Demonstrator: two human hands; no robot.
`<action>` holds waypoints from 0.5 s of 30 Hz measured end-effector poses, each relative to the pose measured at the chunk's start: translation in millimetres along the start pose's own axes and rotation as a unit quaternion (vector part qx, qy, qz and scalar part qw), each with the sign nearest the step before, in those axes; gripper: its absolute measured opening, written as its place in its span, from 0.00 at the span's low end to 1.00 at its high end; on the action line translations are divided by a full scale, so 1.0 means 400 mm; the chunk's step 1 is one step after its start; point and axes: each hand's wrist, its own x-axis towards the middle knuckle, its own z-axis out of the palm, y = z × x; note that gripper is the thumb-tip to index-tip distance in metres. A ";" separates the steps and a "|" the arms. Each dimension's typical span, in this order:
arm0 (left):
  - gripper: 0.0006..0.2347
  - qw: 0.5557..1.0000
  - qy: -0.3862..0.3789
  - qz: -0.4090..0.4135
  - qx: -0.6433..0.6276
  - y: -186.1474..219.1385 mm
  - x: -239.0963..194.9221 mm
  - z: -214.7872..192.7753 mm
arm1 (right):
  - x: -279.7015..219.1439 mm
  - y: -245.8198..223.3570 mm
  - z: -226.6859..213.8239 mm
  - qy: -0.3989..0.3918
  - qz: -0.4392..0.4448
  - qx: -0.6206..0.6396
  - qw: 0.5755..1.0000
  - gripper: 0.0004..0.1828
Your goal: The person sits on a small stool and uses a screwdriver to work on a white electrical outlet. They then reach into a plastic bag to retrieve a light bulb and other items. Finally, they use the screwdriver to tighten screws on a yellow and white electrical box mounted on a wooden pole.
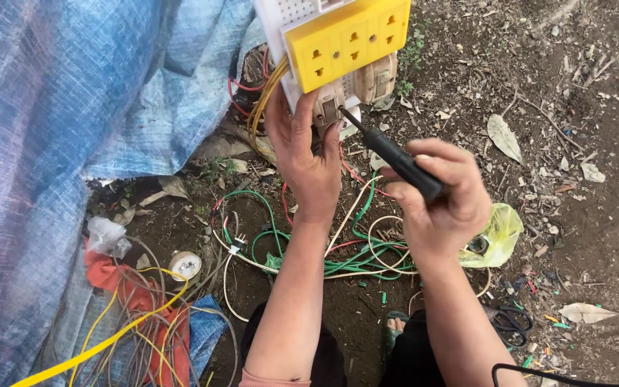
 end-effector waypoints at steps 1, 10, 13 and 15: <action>0.24 1.000 0.000 0.001 -0.002 -0.002 0.001 0.000 | 0.010 0.001 -0.008 -0.010 0.003 -0.015 1.000 0.19; 0.25 1.000 -0.004 -0.014 -0.001 0.003 0.000 -0.004 | 0.024 -0.033 -0.022 -0.063 0.012 -0.103 0.993 0.13; 0.25 1.000 0.001 -0.013 -0.001 0.005 -0.001 -0.001 | 0.014 -0.032 -0.023 -0.049 0.019 -0.150 0.987 0.15; 0.24 1.000 0.001 -0.013 0.005 0.008 -0.002 -0.001 | -0.017 0.001 -0.040 -0.049 0.041 -0.163 0.985 0.16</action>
